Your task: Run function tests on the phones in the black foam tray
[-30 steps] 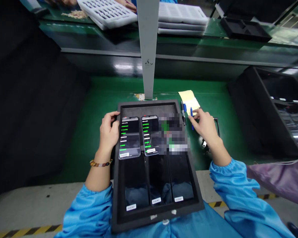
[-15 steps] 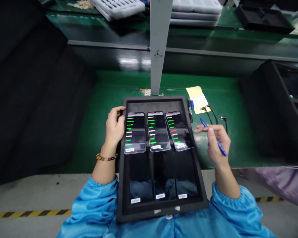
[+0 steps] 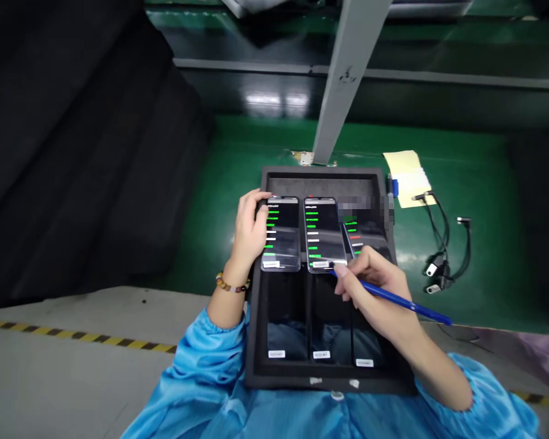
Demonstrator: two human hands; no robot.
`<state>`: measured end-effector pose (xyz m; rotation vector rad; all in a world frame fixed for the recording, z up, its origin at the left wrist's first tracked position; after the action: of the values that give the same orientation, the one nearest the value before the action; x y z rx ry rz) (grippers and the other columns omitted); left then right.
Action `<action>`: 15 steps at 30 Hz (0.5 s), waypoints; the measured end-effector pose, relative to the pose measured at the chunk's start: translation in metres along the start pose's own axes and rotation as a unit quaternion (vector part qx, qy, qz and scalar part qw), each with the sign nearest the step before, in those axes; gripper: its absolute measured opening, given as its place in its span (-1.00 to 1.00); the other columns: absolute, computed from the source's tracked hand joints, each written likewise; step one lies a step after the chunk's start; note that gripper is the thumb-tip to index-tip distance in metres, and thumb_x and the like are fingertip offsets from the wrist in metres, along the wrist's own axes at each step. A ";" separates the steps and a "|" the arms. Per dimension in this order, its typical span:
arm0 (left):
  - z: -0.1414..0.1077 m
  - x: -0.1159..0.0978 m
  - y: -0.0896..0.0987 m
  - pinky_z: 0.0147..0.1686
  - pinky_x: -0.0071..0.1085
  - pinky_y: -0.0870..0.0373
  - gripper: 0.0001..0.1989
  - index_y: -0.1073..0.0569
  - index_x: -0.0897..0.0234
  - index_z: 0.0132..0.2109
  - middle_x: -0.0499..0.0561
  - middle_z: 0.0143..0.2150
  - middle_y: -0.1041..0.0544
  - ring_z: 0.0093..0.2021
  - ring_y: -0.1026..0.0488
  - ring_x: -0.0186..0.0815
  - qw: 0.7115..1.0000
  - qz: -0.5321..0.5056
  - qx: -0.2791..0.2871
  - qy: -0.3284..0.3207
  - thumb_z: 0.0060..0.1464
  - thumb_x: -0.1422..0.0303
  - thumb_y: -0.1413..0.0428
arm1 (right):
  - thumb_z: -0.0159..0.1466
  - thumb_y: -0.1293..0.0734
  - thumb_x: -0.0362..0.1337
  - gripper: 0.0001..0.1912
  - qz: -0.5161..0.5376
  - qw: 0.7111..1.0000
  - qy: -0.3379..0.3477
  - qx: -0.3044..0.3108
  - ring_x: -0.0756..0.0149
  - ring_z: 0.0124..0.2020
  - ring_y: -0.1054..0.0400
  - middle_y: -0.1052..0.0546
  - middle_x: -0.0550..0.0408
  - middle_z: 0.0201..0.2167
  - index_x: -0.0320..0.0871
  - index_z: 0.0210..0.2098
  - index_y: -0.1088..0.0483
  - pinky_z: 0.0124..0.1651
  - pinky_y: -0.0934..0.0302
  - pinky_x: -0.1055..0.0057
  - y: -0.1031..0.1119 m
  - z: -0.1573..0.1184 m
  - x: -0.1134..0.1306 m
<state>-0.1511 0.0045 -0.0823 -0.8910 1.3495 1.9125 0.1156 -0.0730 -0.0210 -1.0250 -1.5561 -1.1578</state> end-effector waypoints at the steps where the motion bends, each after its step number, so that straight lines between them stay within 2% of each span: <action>1: -0.001 -0.001 0.000 0.47 -0.06 -0.30 -0.71 -0.51 0.13 0.16 0.13 0.27 -0.51 0.43 -0.38 -0.11 1.000 -0.003 -0.001 -0.003 0.45 0.36 0.04 | 0.46 -0.43 -0.07 -0.65 -0.027 1.000 -0.002 0.012 0.35 -0.57 -0.40 -0.56 0.21 -0.53 -0.02 -0.36 -0.27 -0.48 -0.22 0.37 -0.010 0.006 0.004; 3: -0.003 -0.003 -0.001 0.48 -0.05 -0.29 -0.71 -0.50 0.13 0.17 0.14 0.28 -0.49 0.44 -0.36 -0.11 1.000 -0.007 0.005 -0.008 0.48 0.36 0.04 | 0.44 -0.43 -0.11 -0.67 -0.110 0.993 0.036 0.014 0.33 -0.49 -0.40 -0.52 0.22 -0.50 -0.02 -0.37 -0.28 -0.36 -0.23 0.32 -0.027 0.017 0.012; 5: -0.005 -0.003 -0.001 0.49 -0.04 -0.26 -0.72 -0.50 0.14 0.19 0.15 0.30 -0.46 0.46 -0.33 -0.11 1.000 -0.008 0.013 -0.012 0.49 0.35 0.04 | 0.40 -0.44 -0.16 -0.67 -0.192 0.975 0.108 0.006 0.29 -0.38 -0.39 -0.47 0.22 -0.47 -0.04 -0.42 -0.28 -0.18 -0.23 0.24 -0.042 0.024 0.020; 7: -0.005 -0.003 -0.002 0.50 -0.03 -0.25 -0.72 -0.49 0.15 0.19 0.16 0.30 -0.44 0.48 -0.31 -0.11 1.000 -0.007 0.019 -0.016 0.51 0.35 0.05 | 0.41 -0.42 -0.21 -0.63 -0.231 0.959 0.165 0.003 0.30 -0.34 -0.36 -0.42 0.22 -0.47 -0.06 -0.46 -0.24 -0.07 -0.17 0.20 -0.053 0.029 0.024; 15: -0.006 -0.001 -0.005 0.50 0.02 -0.25 -0.74 -0.46 0.15 0.18 0.19 0.34 -0.39 0.47 -0.30 -0.07 0.999 -0.008 0.023 -0.024 0.55 0.29 0.06 | 0.45 -0.37 -0.24 -0.62 -0.240 0.954 0.177 0.034 0.30 -0.35 -0.33 -0.39 0.21 -0.46 -0.07 -0.46 -0.20 -0.06 -0.12 0.16 -0.073 0.030 0.021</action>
<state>-0.1450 -0.0001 -0.0854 -0.8248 1.3487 1.8724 0.0359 -0.0573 -0.0207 -0.3621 -1.5763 -1.5082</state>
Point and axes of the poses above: each hand's wrist, its own z-axis towards the middle knuckle, its own y-axis out of the back of the hand, x = y × z, the point moved 6 cm from there along z, towards the middle knuckle
